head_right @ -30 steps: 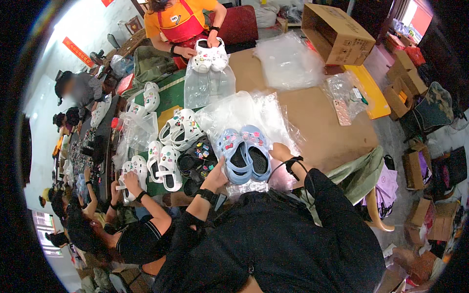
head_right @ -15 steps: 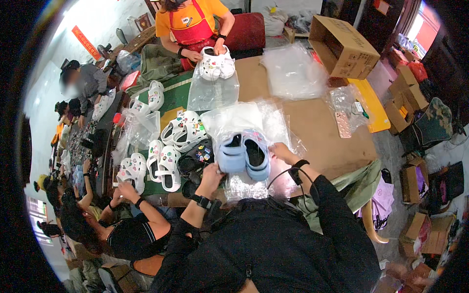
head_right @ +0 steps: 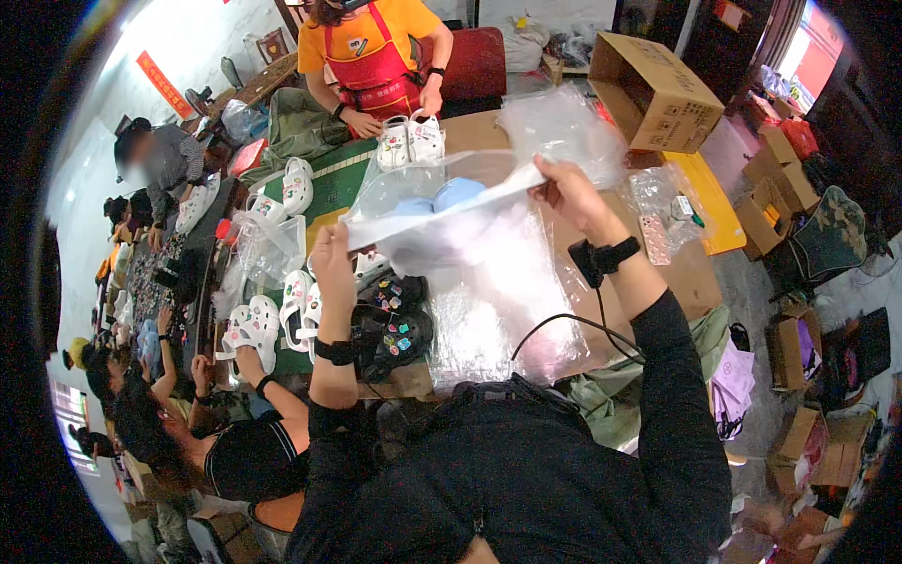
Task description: The recorder is seen putting shoes into plastic bags and organizing them on a table in a shoe manufacturing facility.
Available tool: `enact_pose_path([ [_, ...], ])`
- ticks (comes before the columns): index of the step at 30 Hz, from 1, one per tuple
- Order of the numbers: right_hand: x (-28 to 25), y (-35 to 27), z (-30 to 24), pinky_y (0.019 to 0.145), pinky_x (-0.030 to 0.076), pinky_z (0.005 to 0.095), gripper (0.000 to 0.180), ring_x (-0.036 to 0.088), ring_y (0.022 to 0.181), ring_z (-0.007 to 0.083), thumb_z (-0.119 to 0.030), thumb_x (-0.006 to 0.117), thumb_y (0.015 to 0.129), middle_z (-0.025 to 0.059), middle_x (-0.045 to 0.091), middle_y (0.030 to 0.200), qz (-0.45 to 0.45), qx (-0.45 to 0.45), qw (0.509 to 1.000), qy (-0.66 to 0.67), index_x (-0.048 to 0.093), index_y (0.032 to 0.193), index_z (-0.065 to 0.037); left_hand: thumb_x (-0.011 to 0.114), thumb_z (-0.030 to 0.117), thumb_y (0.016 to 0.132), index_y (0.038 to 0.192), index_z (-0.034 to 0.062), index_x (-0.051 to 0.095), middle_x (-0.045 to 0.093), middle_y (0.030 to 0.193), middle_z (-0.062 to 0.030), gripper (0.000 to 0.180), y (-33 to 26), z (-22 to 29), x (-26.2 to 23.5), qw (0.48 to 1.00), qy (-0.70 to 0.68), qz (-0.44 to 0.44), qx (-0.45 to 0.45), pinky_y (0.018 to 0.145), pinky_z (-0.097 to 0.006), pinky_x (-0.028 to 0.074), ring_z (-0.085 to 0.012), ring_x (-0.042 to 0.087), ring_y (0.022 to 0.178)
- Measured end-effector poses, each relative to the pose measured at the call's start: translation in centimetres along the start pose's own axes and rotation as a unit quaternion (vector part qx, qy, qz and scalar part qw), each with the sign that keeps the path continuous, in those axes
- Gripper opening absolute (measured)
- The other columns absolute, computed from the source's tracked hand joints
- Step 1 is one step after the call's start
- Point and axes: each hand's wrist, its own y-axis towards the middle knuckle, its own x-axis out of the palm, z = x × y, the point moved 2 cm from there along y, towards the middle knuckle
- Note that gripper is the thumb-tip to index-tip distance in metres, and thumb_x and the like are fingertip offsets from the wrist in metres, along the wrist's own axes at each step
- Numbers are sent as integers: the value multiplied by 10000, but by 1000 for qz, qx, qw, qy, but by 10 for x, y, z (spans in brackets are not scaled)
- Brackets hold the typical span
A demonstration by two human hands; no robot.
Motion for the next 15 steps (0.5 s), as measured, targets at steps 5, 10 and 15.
enact_pose_path([
  [5,-2,2,15,610,451,213,245,575,686,125,-256,501,891,66,606,766,0,16,1000,4,560,866,-19,484,206,895,776,8,519,500,660,3,234,-3,-24,7,995,97,2,-15,567,-213,361,-54,421,612],
  [10,-23,-9,66,756,438,301,316,563,839,179,-339,447,907,94,582,941,28,103,990,94,517,1023,-53,492,192,893,779,19,515,456,650,23,209,-29,-34,28,996,74,-26,-48,569,-206,324,-50,381,627],
  [15,-34,-53,90,841,429,344,375,550,920,211,-389,424,907,105,551,1031,-97,111,987,63,498,1070,-59,493,176,894,770,36,511,474,676,31,188,-43,-45,46,996,13,-57,-61,603,-198,334,-43,399,645],
])
